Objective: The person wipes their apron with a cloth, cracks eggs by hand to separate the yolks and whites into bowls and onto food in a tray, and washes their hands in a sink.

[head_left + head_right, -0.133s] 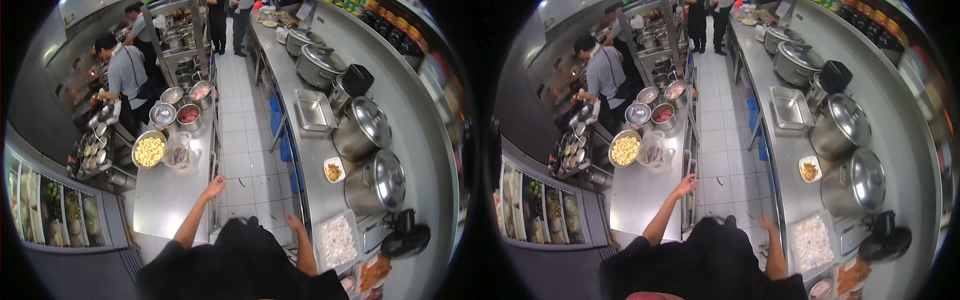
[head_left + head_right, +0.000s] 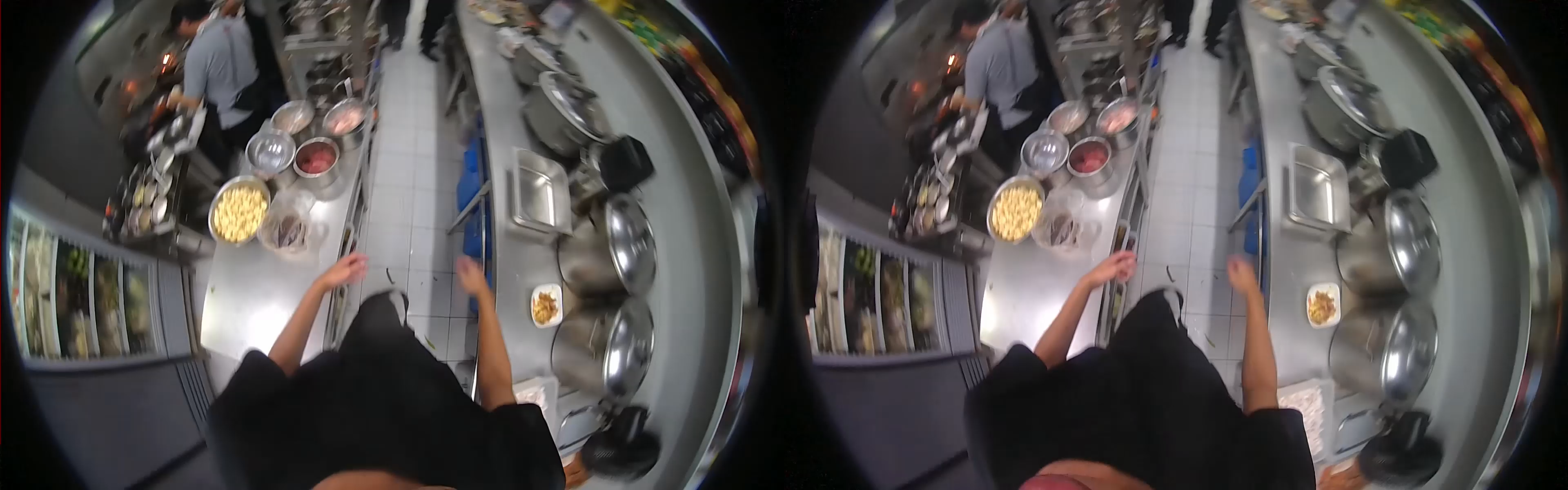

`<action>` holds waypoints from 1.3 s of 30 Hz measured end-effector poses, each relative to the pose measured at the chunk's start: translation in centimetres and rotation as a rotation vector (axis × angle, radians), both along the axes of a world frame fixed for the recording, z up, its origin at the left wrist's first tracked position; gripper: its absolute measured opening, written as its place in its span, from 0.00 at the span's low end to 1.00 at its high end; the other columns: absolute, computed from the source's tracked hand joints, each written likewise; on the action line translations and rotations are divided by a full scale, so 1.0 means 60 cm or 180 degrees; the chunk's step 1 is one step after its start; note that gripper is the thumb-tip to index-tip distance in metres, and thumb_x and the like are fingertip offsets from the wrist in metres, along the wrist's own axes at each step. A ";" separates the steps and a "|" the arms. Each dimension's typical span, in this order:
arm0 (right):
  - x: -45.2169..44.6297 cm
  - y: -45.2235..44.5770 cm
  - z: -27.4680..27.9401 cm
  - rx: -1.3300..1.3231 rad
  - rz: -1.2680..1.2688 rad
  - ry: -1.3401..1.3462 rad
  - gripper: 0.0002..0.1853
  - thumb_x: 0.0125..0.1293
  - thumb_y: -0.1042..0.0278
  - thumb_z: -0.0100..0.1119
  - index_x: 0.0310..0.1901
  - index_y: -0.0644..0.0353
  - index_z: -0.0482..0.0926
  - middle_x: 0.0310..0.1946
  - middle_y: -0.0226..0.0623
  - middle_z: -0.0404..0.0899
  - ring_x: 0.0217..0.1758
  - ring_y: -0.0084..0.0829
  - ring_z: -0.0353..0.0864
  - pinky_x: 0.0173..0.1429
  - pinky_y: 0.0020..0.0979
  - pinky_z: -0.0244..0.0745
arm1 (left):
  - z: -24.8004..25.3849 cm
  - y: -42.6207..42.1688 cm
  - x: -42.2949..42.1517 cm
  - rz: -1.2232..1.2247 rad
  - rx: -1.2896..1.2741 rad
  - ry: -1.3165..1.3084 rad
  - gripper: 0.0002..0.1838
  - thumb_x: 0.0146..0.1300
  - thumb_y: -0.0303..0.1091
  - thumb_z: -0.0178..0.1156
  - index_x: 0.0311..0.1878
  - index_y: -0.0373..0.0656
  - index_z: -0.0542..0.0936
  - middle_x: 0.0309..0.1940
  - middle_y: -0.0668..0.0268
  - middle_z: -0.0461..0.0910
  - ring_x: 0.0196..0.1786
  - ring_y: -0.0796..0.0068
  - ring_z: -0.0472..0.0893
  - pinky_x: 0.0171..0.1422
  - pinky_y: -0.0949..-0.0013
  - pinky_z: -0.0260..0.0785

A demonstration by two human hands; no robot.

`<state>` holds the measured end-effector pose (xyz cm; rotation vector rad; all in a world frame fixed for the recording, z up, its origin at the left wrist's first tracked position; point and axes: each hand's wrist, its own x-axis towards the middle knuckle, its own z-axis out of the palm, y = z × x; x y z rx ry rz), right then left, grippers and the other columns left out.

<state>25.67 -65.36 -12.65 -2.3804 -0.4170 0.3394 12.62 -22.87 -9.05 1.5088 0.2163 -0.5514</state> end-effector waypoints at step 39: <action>2.432 0.657 0.045 -0.0281 0.1900 0.0803 0.22 0.70 0.50 0.50 0.32 0.59 0.84 0.30 0.43 0.84 0.36 0.39 0.82 0.46 0.38 0.75 | -0.232 0.332 2.007 0.0966 -0.0854 0.2444 0.16 0.70 0.48 0.51 0.49 0.51 0.81 0.37 0.71 0.83 0.34 0.79 0.78 0.42 0.73 0.71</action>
